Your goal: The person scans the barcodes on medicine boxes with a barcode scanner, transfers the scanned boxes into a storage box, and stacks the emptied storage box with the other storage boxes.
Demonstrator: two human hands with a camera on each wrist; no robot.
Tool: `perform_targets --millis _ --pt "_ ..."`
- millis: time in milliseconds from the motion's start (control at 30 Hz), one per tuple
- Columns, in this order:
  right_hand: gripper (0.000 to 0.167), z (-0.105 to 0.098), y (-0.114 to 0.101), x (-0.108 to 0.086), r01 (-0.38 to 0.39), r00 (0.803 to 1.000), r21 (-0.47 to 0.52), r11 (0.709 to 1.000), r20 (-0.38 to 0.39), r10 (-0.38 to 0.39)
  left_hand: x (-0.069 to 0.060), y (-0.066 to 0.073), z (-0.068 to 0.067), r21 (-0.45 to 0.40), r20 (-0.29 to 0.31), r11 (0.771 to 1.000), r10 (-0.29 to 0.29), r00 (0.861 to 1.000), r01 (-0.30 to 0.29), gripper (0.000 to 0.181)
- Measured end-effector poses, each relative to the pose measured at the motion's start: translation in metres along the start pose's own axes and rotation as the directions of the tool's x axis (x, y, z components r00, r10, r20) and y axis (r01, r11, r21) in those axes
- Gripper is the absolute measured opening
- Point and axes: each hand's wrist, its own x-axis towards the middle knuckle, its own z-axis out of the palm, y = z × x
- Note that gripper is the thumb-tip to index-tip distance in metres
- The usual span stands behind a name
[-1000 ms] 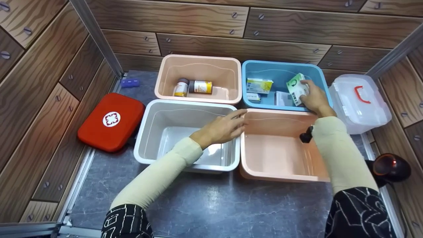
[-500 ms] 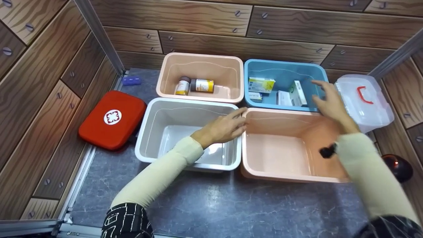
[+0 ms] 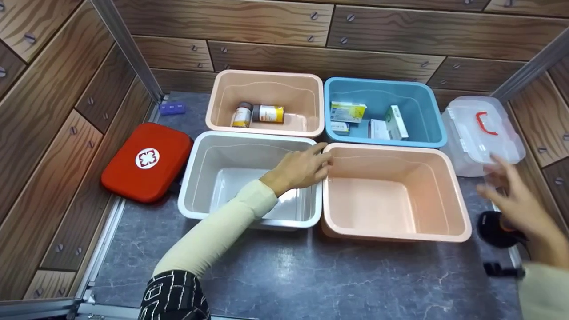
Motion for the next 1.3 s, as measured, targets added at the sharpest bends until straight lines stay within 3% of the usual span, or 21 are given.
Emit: perform_targets --millis 133,267,367,600,733,833,867,967,1033,1067,1100,1133,1167,1233,1300 --pt "0.080 0.009 0.021 -0.041 -0.089 0.992 0.200 0.976 0.104 0.069 0.002 0.001 -0.001 0.048 -0.025 0.999 -0.024 0.999 0.025 0.031" --pt "0.074 0.021 0.029 -0.064 -0.199 0.974 0.414 0.888 0.182 0.133 0.004 0.000 -0.002 0.030 -0.016 0.999 -0.044 0.999 0.044 0.033" --pt "0.068 0.028 0.029 -0.071 -0.229 0.967 0.480 0.847 0.214 0.140 0.005 0.000 -0.001 -0.002 -0.009 0.998 -0.065 0.998 0.065 0.033" --pt "0.065 0.035 0.028 -0.076 -0.201 0.968 0.600 0.775 0.245 0.061 0.007 0.002 -0.002 -0.080 0.028 0.991 -0.101 0.995 0.102 0.034" --pt "0.067 0.039 0.029 -0.075 -0.174 0.974 0.669 0.723 0.227 0.023 0.011 0.003 -0.005 -0.169 0.039 0.978 -0.118 0.992 0.123 0.033" --pt "0.064 0.040 0.027 -0.073 -0.130 0.981 0.744 0.656 0.192 -0.022 0.014 0.003 -0.007 -0.256 0.033 0.959 -0.114 0.993 0.119 0.032" --pt "0.063 0.040 0.027 -0.072 -0.105 0.983 0.784 0.612 0.174 -0.055 0.014 0.003 -0.008 -0.288 0.028 0.951 -0.114 0.993 0.117 0.031" --pt "0.063 0.034 0.020 -0.070 -0.055 0.981 0.868 0.494 0.139 -0.136 0.015 0.006 -0.016 -0.411 0.004 0.905 -0.116 0.993 0.107 0.030" --pt "0.063 0.028 0.012 -0.068 -0.021 0.980 0.904 0.428 0.103 -0.169 0.014 0.010 -0.026 -0.507 -0.012 0.855 -0.130 0.991 0.106 0.032" --pt "0.063 0.024 0.008 -0.067 -0.004 0.979 0.916 0.400 0.085 -0.185 0.014 0.013 -0.031 -0.563 -0.017 0.820 -0.134 0.991 0.101 0.033" --pt "0.064 0.020 0.003 -0.065 0.007 0.980 0.920 0.391 0.072 -0.185 0.014 0.015 -0.038 -0.613 -0.018 0.784 -0.138 0.990 0.098 0.035" --pt "0.062 0.018 -0.003 -0.063 0.025 0.981 0.934 0.357 0.045 -0.187 0.014 0.018 -0.044 -0.654 -0.023 0.751 -0.143 0.989 0.093 0.037" --pt "0.061 0.014 -0.009 -0.061 0.046 0.982 0.935 0.350 0.022 -0.186 0.013 0.021 -0.051 -0.697 -0.019 0.711 -0.154 0.988 0.098 0.040" --pt "0.058 0.009 -0.020 -0.055 0.078 0.979 0.954 0.288 -0.019 -0.202 0.012 0.024 -0.064 -0.783 -0.006 0.613 -0.175 0.985 0.105 0.044" --pt "0.056 0.003 -0.033 -0.047 0.098 0.972 0.973 0.210 -0.048 -0.231 0.010 0.025 -0.079 -0.841 -0.002 0.531 -0.196 0.981 0.104 0.045"
